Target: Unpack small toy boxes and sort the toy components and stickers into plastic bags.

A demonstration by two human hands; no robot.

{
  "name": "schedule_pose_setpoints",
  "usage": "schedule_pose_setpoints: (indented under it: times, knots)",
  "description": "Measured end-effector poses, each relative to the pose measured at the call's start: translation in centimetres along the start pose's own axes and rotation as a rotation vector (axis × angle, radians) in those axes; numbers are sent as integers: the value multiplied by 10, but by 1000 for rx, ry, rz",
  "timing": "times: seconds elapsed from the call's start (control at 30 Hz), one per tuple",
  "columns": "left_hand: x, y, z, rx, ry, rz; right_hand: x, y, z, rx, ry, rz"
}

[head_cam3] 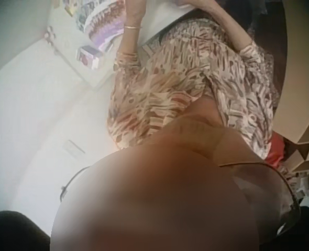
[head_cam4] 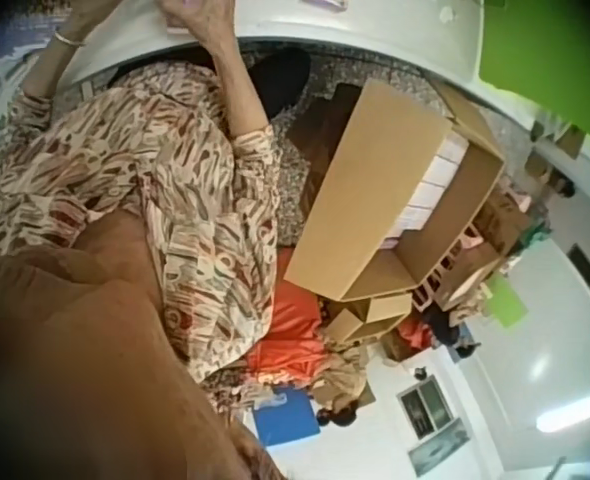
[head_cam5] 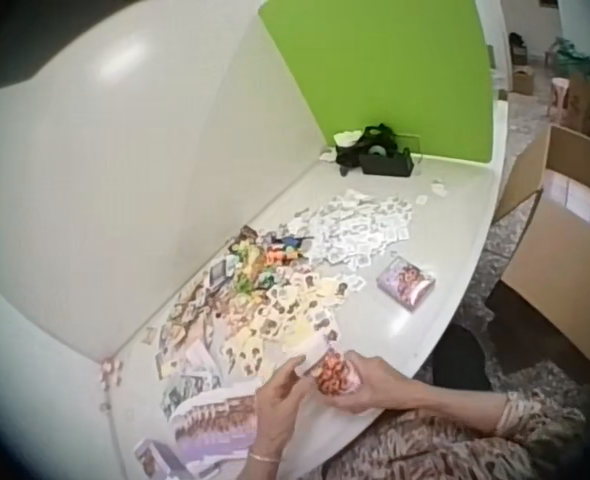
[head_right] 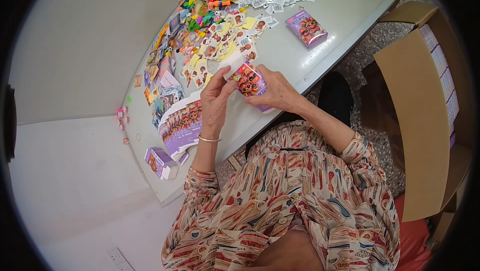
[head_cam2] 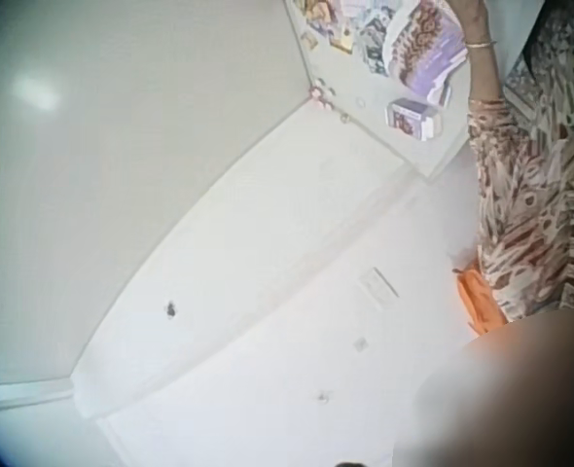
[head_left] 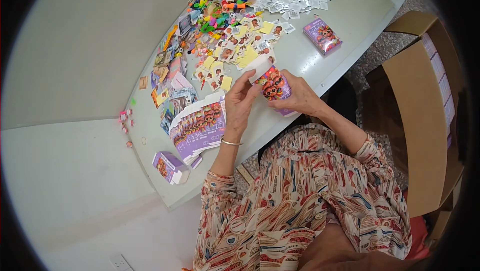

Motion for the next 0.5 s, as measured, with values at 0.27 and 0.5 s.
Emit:
schedule_pose_setpoints:
  times: [0.27,0.5]
  knots:
    - [-29,3,-36,245,23,-318,2,12,9,83,-336,-125]
    - [-52,-4,13,71,-97,-497,4,22,13,-22,-287,-316]
Point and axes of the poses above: each hand's wrist, its own y-axis away from the middle knuckle, its own x-axis out of the back of the hand, z = x × y, the point moved 10 cm from there along -y, towards the middle knuckle, and after that the axes turned 1 degree about -x, right-handed, at the moved point
